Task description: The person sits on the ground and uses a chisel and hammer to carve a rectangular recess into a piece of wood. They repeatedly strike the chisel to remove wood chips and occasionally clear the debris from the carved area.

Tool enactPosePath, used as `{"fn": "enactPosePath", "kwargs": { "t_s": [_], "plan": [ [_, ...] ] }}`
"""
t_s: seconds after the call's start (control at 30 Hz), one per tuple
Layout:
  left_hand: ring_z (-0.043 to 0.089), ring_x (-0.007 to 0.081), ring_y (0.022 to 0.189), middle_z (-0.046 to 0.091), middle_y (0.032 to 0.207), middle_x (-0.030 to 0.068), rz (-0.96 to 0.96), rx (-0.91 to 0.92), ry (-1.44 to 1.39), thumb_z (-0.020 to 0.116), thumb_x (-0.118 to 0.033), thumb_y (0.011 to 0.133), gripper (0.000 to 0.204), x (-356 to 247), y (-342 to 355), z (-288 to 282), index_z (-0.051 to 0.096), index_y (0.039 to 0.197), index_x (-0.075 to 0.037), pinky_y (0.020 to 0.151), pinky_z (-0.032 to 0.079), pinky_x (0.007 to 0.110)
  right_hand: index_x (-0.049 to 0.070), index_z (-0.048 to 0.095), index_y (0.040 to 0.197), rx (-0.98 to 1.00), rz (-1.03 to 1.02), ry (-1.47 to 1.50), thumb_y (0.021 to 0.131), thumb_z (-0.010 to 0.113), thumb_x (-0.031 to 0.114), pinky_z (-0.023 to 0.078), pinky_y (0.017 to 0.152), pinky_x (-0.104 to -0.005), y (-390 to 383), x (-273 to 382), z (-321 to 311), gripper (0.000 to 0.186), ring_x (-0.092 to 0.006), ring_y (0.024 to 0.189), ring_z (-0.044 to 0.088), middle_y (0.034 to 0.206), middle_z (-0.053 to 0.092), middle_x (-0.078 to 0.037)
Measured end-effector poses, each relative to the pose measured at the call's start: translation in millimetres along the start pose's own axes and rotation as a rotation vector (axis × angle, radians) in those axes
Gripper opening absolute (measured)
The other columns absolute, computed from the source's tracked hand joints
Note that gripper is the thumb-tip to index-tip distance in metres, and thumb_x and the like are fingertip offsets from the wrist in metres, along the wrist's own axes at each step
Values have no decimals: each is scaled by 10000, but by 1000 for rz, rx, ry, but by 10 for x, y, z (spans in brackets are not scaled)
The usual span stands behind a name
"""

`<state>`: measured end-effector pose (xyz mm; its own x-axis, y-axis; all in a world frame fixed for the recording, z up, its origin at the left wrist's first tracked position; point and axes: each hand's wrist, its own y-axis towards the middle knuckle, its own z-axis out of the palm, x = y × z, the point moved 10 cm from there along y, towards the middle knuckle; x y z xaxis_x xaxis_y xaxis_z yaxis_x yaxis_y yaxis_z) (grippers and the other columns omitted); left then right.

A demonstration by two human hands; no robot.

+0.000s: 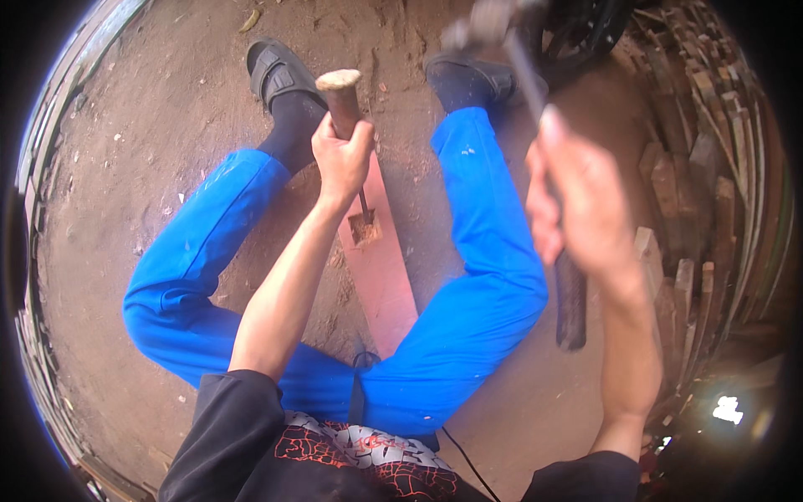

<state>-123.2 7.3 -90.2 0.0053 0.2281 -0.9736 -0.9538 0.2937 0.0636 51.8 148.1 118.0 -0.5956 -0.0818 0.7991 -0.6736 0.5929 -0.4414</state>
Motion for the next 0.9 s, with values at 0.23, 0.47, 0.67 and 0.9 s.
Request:
{"fn": "enactPosePath", "kwargs": {
  "t_s": [0.23,0.47,0.67,0.9],
  "plan": [
    [541,67,662,601,687,-7,-42,56,40,661,-106,807,140,-96,-52,246,607,860,12,616,469,281,125,413,872,-125,-511,70,1072,370,495,327,360,-215,529,1173,321,422,-50,381,339,575,375,33],
    [590,129,577,616,622,98,-91,-114,56,678,-143,780,181,85,-7,-104,590,813,12,585,497,324,96,511,827,270,393,-696,986,527,567,306,303,-225,502,389,618,497,-40,369,382,535,404,58],
    [599,164,525,598,575,122,-56,-51,14,685,-148,762,212,18,-50,175,555,744,18,553,494,346,135,458,848,-159,-81,-357,1038,461,486,313,309,-207,713,1262,504,400,-19,378,324,556,354,75],
    [574,151,531,578,572,93,-63,6,23,684,-157,759,201,-21,-136,318,562,747,2,557,485,337,150,456,816,-56,409,-975,985,526,566,296,285,-184,498,981,524,454,7,358,321,547,358,81]
  ]
}}
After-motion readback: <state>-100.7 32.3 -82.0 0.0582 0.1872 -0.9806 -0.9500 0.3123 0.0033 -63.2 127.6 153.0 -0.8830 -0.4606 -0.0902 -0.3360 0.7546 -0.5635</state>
